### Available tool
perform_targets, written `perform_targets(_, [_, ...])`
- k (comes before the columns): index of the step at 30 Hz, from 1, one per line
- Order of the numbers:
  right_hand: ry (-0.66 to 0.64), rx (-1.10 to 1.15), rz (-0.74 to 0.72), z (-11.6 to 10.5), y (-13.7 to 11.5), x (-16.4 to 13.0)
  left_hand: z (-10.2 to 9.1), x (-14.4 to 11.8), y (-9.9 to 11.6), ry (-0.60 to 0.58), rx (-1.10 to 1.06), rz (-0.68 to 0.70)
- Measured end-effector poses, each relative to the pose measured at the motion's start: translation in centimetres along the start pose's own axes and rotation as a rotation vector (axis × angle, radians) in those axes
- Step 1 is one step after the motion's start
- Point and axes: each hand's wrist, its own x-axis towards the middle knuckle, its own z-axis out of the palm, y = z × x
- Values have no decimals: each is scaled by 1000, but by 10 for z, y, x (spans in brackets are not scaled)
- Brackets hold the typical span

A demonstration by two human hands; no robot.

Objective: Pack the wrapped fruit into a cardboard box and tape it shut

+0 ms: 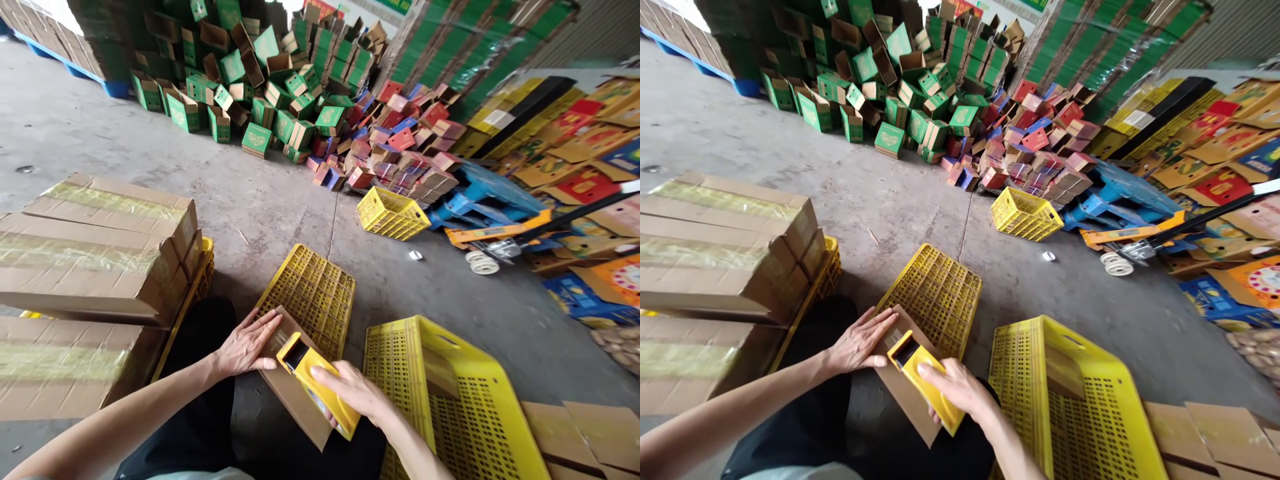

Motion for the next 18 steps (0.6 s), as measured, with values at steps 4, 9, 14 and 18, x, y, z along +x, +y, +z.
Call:
perform_targets(4, [-7, -11, -20, 0, -3, -2, -3, 2, 1, -13, 9, 5])
perform_targets(9, [23, 26, -8, 2, -8, -3, -5, 7, 13, -47, 10, 62])
perform_targets(14, [40, 48, 21, 5, -8, -1, -2, 11, 20, -108, -91, 168])
perform_targets(18, [36, 33, 5, 5, -5, 0, 0, 13, 17, -134, -136, 166])
